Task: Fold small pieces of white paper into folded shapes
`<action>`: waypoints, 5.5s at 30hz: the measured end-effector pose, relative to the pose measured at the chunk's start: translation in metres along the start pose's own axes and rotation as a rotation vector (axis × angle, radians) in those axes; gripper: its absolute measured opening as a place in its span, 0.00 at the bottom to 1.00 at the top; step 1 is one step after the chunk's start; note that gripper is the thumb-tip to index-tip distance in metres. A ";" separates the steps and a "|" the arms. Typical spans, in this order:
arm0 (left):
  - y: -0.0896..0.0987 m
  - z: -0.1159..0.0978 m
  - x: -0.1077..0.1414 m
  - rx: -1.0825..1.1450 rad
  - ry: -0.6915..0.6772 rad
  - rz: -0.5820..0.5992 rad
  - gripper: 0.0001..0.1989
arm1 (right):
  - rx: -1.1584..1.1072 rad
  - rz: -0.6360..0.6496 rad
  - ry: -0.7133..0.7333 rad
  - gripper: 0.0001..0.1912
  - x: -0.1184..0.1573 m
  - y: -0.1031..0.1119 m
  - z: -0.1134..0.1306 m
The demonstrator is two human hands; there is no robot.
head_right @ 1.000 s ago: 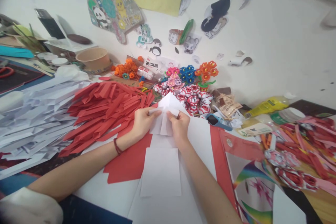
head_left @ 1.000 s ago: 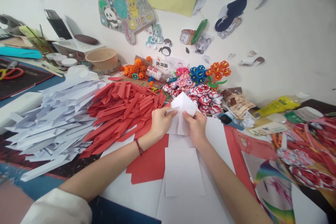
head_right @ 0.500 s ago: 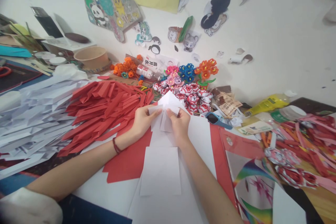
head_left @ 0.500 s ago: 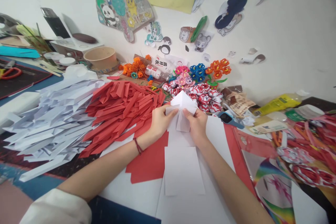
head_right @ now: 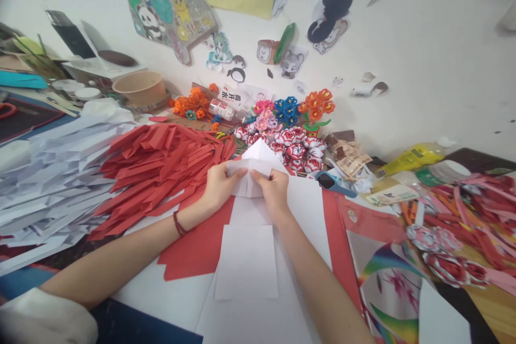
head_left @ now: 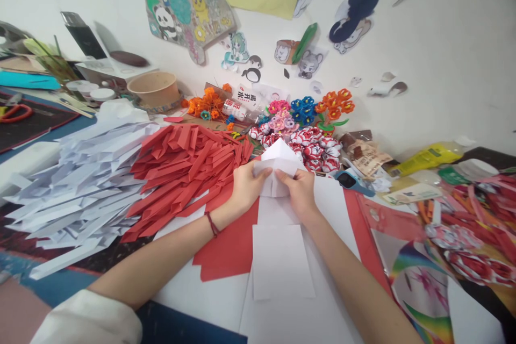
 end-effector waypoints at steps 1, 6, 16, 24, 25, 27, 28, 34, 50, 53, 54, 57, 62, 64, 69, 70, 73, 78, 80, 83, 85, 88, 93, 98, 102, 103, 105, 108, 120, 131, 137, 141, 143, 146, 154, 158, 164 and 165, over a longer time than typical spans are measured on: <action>0.000 -0.001 0.001 -0.004 -0.002 0.000 0.13 | -0.020 0.000 -0.006 0.13 0.001 -0.001 0.000; 0.001 -0.006 0.003 0.018 0.003 -0.009 0.12 | -0.100 -0.003 -0.012 0.13 0.004 -0.004 0.001; 0.000 -0.007 0.005 0.093 0.008 -0.025 0.10 | -0.133 -0.020 -0.004 0.13 0.004 -0.005 0.002; -0.001 -0.005 0.005 0.090 0.022 -0.028 0.11 | -0.158 -0.038 -0.020 0.13 0.004 -0.004 0.000; -0.001 -0.005 0.005 0.092 0.026 -0.027 0.12 | -0.163 -0.038 -0.024 0.13 0.004 -0.004 0.000; -0.001 -0.005 0.005 0.101 0.031 -0.023 0.12 | -0.173 -0.039 -0.028 0.13 0.004 -0.004 0.000; -0.001 -0.006 0.005 0.106 0.034 -0.022 0.12 | -0.178 -0.038 -0.030 0.13 0.004 -0.005 0.000; -0.002 -0.007 0.006 0.162 0.041 -0.019 0.11 | -0.182 -0.051 -0.042 0.14 0.004 -0.005 -0.002; -0.008 0.011 0.003 0.240 0.070 0.014 0.17 | -0.196 -0.031 -0.001 0.14 -0.004 0.003 -0.001; -0.010 0.012 0.003 0.218 0.057 0.040 0.19 | -0.134 -0.012 0.044 0.16 -0.004 0.002 0.004; -0.010 0.011 0.003 0.225 0.046 0.048 0.18 | -0.107 -0.010 0.059 0.16 -0.003 0.001 0.006; -0.009 0.006 0.003 0.233 0.011 0.061 0.16 | -0.044 -0.005 0.084 0.16 -0.001 0.000 0.009; -0.007 0.007 0.002 0.191 0.032 0.028 0.15 | -0.010 -0.026 0.088 0.16 -0.002 0.002 0.008; -0.009 0.009 0.002 0.228 0.058 0.036 0.17 | 0.013 -0.041 0.089 0.16 -0.003 0.003 0.008; -0.013 0.008 0.003 0.300 0.058 0.072 0.19 | 0.089 -0.042 0.097 0.17 -0.004 0.003 0.010; -0.012 0.007 0.003 0.285 0.058 0.067 0.19 | 0.102 -0.038 0.101 0.17 -0.003 0.003 0.011; -0.009 0.004 0.003 0.213 0.036 0.054 0.17 | 0.137 -0.040 0.117 0.19 -0.001 0.003 0.015; -0.010 -0.006 0.004 0.095 -0.064 0.094 0.12 | 0.160 -0.013 0.124 0.23 0.000 0.000 0.017; -0.010 -0.006 0.004 0.077 -0.069 0.088 0.11 | 0.193 0.011 0.150 0.25 0.001 -0.002 0.019; -0.009 -0.005 0.003 0.058 -0.055 0.067 0.11 | 0.231 0.073 0.189 0.27 0.003 -0.007 0.021; -0.007 -0.007 0.003 0.043 -0.054 0.070 0.11 | 0.246 0.139 0.195 0.27 0.006 -0.012 0.021; -0.006 -0.012 0.005 0.040 -0.065 0.079 0.11 | 0.286 0.238 0.214 0.24 0.011 -0.020 0.023; -0.003 -0.023 0.007 0.039 -0.099 0.088 0.08 | 0.301 0.300 0.240 0.19 0.017 -0.026 0.025; 0.001 -0.027 0.006 -0.045 -0.137 0.057 0.06 | 0.248 0.245 0.132 0.28 0.015 -0.023 0.013; 0.005 -0.026 0.007 -0.008 -0.145 0.019 0.07 | 0.332 0.280 0.188 0.23 0.019 -0.026 0.018; 0.006 -0.027 0.007 0.011 -0.153 0.012 0.09 | 0.394 0.289 0.248 0.20 0.020 -0.027 0.022; 0.008 -0.032 0.007 0.037 -0.196 0.004 0.10 | 0.531 0.254 0.390 0.14 0.024 -0.027 0.032; 0.010 -0.042 0.006 0.037 -0.308 0.019 0.09 | 0.639 0.138 0.564 0.13 0.027 -0.023 0.044; 0.006 -0.044 0.006 -0.209 -0.390 0.061 0.09 | 0.753 -0.071 0.717 0.16 0.024 -0.013 0.051; 0.007 -0.035 0.000 -0.200 -0.324 0.094 0.08 | 0.734 -0.091 0.664 0.21 0.023 -0.011 0.048; 0.015 -0.035 -0.010 -0.172 -0.294 0.090 0.13 | 0.659 -0.004 0.548 0.18 0.024 -0.013 0.045; 0.048 -0.039 -0.026 0.023 -0.239 -0.107 0.15 | 0.480 -0.080 0.438 0.15 0.023 -0.005 0.048; 0.066 -0.037 -0.034 0.132 -0.212 -0.231 0.16 | 0.416 -0.154 0.397 0.16 0.021 0.002 0.047; 0.078 -0.027 -0.042 0.244 -0.145 -0.321 0.17 | 0.346 -0.213 0.355 0.18 0.017 0.008 0.044; 0.043 -0.034 -0.033 -0.068 -0.232 0.066 0.20 | 0.311 -0.331 0.358 0.19 0.013 0.018 0.039; 0.036 -0.037 -0.029 -0.254 -0.298 0.156 0.22 | 0.213 -0.426 0.357 0.19 0.012 0.026 0.041; 0.026 -0.035 -0.024 -0.605 -0.327 0.305 0.22 | 0.152 -0.378 0.314 0.18 0.011 0.022 0.039; 0.027 -0.036 -0.023 -0.724 -0.314 0.288 0.20 | 0.161 -0.381 0.319 0.18 0.011 0.022 0.039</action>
Point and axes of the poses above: each hand's wrist, its own x-axis away from the middle knuckle, its own y-axis out of the back of the hand, z = x × y, the point moved 6 cm from there along -x, towards the middle knuckle, and after that the axes turned 4 degrees about -y, right-handed, at the moved point
